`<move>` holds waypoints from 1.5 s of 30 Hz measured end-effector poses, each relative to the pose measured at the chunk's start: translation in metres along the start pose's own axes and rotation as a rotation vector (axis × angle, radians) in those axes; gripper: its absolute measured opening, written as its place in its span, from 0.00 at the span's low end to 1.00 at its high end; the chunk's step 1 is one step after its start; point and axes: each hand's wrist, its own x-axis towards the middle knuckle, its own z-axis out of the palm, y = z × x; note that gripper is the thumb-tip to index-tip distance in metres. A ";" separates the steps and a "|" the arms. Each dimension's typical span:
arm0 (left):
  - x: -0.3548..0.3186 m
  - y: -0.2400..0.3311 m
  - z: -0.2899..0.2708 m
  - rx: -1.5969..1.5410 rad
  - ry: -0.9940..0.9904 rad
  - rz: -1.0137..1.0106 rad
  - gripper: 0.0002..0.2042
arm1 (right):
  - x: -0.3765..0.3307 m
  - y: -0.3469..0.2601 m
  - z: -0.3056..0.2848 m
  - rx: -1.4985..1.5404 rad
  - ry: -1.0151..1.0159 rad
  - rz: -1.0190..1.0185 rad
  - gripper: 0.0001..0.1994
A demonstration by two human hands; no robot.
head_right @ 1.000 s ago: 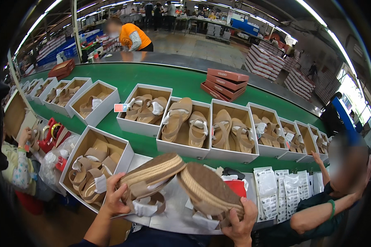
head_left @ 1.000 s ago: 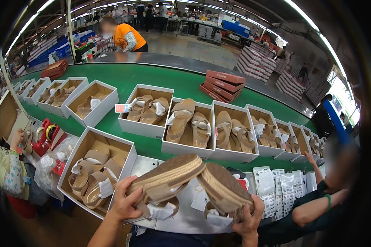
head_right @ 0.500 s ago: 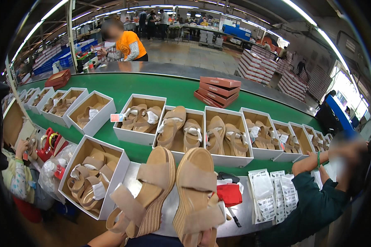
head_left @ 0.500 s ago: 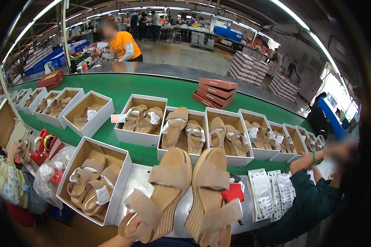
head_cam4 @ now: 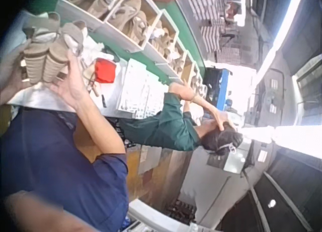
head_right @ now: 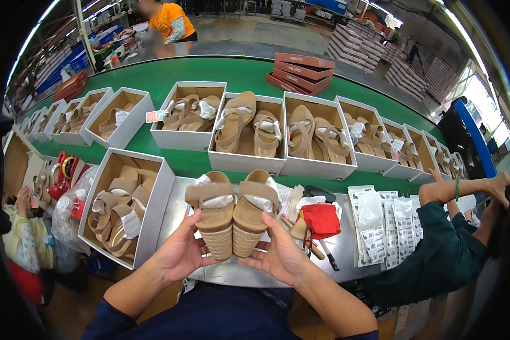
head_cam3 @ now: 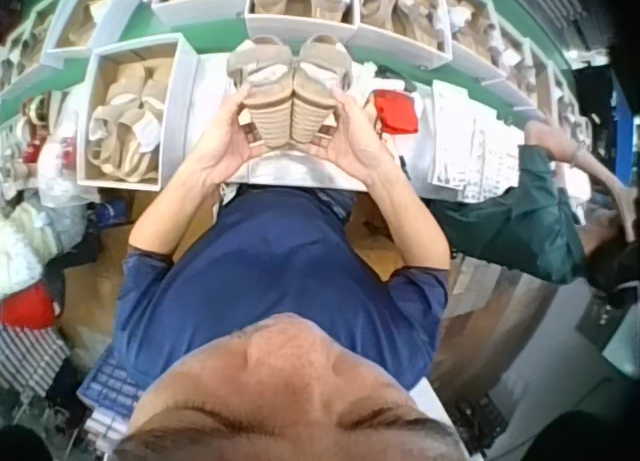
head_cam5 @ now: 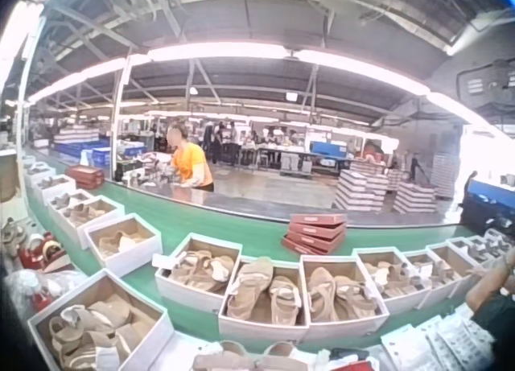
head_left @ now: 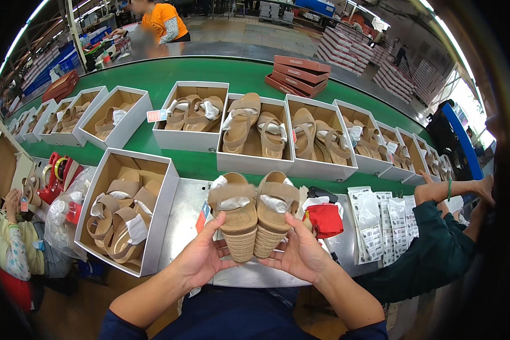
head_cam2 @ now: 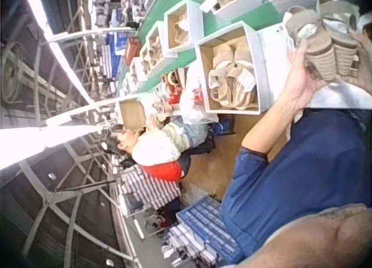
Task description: The person picks up beige wedge sandals from open boxes on a green conveyor, uses a small blade to trim excess material from the sole and heel, and places the finished shoes back into boxes. The person repeats this process for multiple pairs.
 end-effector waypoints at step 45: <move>0.023 -0.028 0.021 0.374 -0.150 0.705 0.32 | -0.001 0.099 -0.082 -0.186 -0.190 -0.288 0.32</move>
